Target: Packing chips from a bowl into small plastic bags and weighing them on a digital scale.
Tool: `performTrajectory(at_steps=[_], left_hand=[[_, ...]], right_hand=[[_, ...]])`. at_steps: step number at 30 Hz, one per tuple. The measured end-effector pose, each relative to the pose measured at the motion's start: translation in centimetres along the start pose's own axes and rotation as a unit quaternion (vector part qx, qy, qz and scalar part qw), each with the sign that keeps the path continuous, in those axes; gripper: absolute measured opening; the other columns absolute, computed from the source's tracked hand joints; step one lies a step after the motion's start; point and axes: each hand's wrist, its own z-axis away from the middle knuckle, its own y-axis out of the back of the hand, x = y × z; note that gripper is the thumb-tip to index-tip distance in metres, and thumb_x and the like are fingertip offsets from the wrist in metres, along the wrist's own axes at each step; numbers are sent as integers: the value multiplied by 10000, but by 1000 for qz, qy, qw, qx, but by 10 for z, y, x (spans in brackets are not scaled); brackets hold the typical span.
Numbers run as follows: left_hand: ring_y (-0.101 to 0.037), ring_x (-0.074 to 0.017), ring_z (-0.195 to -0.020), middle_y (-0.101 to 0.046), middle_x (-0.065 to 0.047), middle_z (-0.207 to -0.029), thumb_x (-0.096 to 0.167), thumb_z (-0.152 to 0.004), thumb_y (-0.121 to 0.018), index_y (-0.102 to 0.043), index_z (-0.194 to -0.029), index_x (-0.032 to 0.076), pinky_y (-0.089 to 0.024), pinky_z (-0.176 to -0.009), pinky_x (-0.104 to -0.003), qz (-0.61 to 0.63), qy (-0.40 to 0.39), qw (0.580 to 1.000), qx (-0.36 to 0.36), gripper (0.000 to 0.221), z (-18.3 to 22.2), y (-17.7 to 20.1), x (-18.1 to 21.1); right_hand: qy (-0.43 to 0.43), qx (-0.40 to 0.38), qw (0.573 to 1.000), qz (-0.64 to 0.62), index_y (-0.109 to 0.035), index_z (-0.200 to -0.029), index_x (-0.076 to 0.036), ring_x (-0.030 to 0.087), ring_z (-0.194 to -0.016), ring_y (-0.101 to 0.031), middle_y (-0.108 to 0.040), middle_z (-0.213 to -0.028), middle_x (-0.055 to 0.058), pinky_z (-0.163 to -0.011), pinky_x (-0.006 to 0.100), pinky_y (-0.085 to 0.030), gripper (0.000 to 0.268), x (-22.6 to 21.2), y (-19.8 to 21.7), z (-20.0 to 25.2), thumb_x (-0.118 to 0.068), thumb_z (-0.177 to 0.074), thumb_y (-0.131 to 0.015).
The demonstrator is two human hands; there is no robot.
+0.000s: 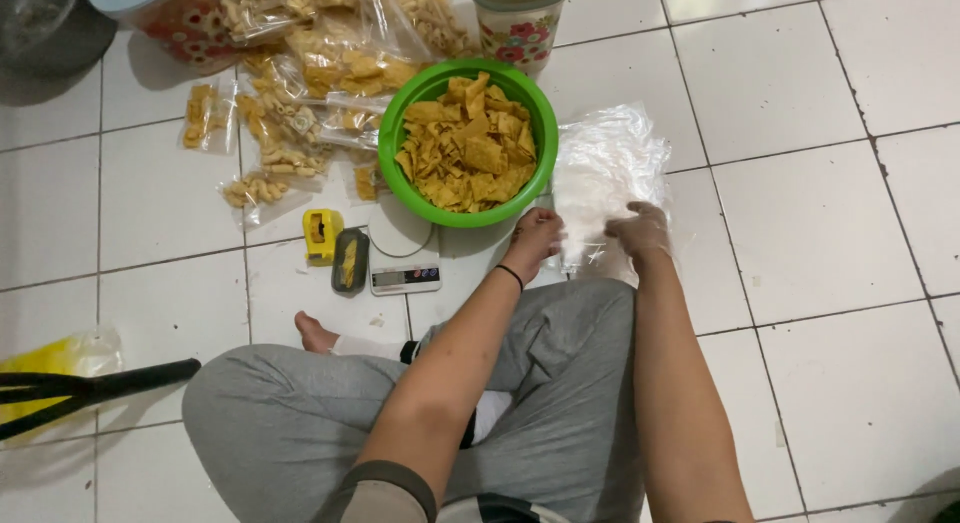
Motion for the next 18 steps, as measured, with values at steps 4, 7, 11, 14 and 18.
performTrajectory(at_steps=[4,7,11,14,18], left_hand=[[-702,-205,-835,-684,-147,-1010,361,-975,-675,-481,-1281,38,-567,-641,-277,49,66,995,-48,486,11,-5,20],[-711,-207,-777,-691,-121,-937,404,-994,-667,-475,-1292,24,-545,-602,-247,19,82,995,-54,520,4,-9,14],[-714,-186,-635,-705,-133,-778,155,-974,-621,-656,-1089,11,-517,-485,-190,-9,27,999,-36,187,7,-14,10],[-737,-202,-670,-741,-155,-810,175,-964,-613,-678,-1062,30,-539,-531,-214,-18,26,998,-62,187,29,-19,31],[-762,-227,-823,-745,-200,-1019,314,-1005,-632,-557,-1272,52,-591,-636,-256,-21,6,994,-111,382,60,-14,50]], right_hand=[[9,8,987,-159,-539,-1389,35,272,-702,-730,-699,-896,247,-636,321,-643,600,-13,-2,12,31,-805,-679],[-6,50,974,-223,-675,-1185,8,184,-670,-707,-702,-867,179,-563,269,-633,360,-19,-3,16,-38,-829,-697],[-7,112,971,-213,-746,-1003,-71,176,-613,-711,-680,-749,117,-496,313,-618,195,-12,0,7,-182,-846,-720],[9,158,959,-235,-736,-977,-83,155,-510,-650,-627,-655,86,-433,295,-543,158,-19,7,13,-210,-888,-706],[49,112,950,-288,-724,-929,-124,88,-467,-554,-564,-587,16,-403,227,-458,66,-50,21,53,-170,-904,-683]])
